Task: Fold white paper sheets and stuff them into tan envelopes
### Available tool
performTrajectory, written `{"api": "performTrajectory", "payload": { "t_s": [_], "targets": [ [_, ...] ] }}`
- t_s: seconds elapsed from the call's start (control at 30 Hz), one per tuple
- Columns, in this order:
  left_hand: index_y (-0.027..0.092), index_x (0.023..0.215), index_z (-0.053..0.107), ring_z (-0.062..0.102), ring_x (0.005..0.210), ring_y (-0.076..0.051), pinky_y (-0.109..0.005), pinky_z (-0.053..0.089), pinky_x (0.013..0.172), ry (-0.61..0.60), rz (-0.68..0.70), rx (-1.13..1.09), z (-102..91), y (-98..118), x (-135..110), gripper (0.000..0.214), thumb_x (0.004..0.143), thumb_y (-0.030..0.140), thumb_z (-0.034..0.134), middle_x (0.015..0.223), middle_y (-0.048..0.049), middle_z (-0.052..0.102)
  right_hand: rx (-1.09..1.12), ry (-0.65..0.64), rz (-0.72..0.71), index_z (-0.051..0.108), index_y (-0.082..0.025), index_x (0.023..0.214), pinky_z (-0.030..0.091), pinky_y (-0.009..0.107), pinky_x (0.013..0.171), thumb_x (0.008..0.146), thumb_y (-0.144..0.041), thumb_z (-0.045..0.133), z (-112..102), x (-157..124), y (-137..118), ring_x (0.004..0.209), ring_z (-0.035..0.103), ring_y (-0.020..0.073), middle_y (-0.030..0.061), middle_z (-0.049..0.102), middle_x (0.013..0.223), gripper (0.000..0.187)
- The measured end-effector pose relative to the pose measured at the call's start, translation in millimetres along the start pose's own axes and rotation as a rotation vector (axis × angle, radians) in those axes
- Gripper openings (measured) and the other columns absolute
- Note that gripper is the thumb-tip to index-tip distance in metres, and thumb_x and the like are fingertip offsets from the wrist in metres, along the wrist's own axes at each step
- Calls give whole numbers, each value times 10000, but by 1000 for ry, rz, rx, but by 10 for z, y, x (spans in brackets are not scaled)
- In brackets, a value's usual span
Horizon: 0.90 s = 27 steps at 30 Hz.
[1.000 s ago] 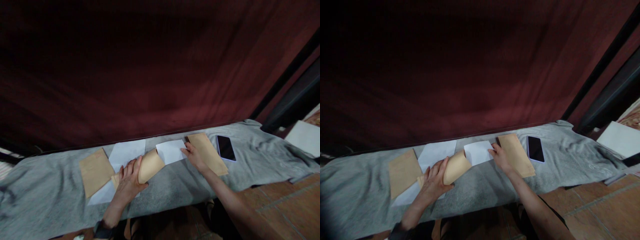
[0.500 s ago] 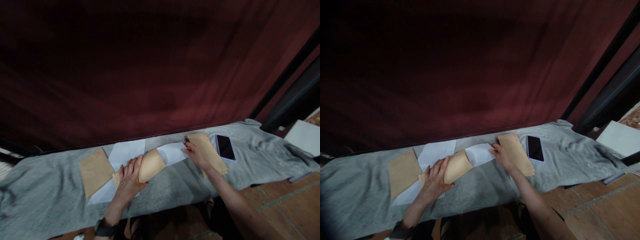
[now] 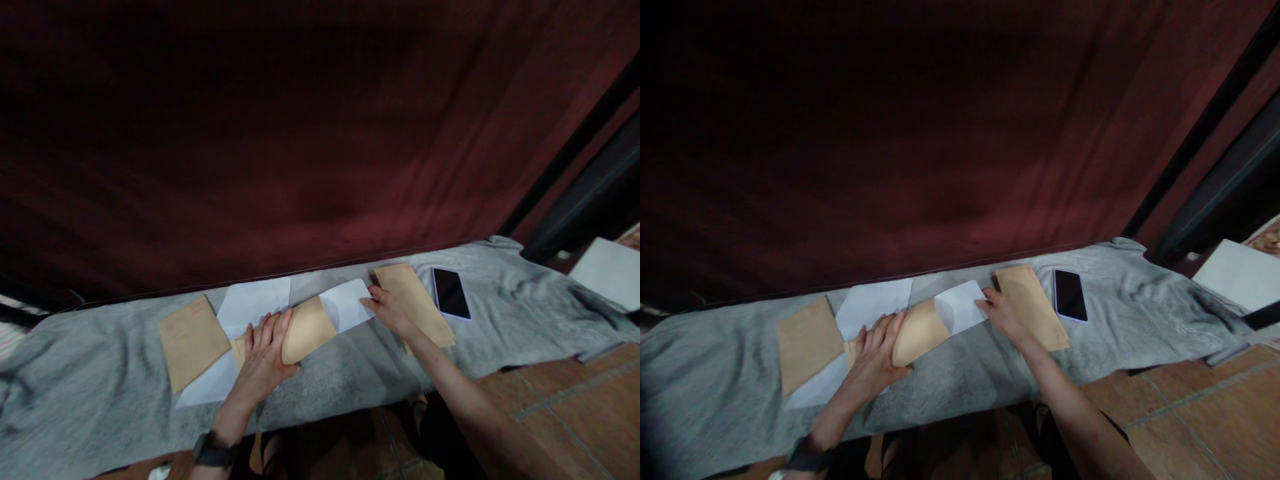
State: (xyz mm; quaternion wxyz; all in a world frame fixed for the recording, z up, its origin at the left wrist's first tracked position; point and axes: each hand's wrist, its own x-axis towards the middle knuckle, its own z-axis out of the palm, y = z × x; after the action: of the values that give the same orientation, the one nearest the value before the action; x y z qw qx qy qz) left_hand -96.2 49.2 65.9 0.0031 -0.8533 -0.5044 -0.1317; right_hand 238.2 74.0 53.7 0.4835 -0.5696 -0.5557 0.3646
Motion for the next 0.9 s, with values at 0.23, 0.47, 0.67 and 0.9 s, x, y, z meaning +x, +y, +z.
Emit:
{"api": "performTrajectory", "payload": {
  "t_s": [0.23,0.47,0.67,0.9],
  "targets": [
    [265,1584,78,289,1458,-387,-618,141,1181,5,-1,-15,34,28,14,1140,660,295,743,1546,-162,367,66,12,105,616,-214,714,379,269,502,777,-541,592,64,-38,13,577,510,158,-16,571,602,334],
    [268,1582,82,275,1466,-386,-626,135,1185,-7,36,-13,42,79,24,1127,669,309,742,1551,-147,367,138,-80,183,663,-193,699,329,254,473,736,-546,649,153,-88,6,518,467,131,-23,557,559,355],
    [245,1580,91,264,1471,-387,-631,118,1186,-25,29,-11,44,105,37,1122,667,314,740,1551,-159,363,217,-96,226,679,-177,685,315,250,473,701,-570,692,182,-119,-10,512,448,117,-19,555,563,394],
    [248,1582,100,254,1476,-382,-629,117,1191,-36,43,-21,42,141,37,1122,664,298,744,1552,-151,364,253,-126,265,718,-158,699,344,251,494,664,-573,739,204,-135,-19,543,486,129,10,626,611,417]
  ]
}}
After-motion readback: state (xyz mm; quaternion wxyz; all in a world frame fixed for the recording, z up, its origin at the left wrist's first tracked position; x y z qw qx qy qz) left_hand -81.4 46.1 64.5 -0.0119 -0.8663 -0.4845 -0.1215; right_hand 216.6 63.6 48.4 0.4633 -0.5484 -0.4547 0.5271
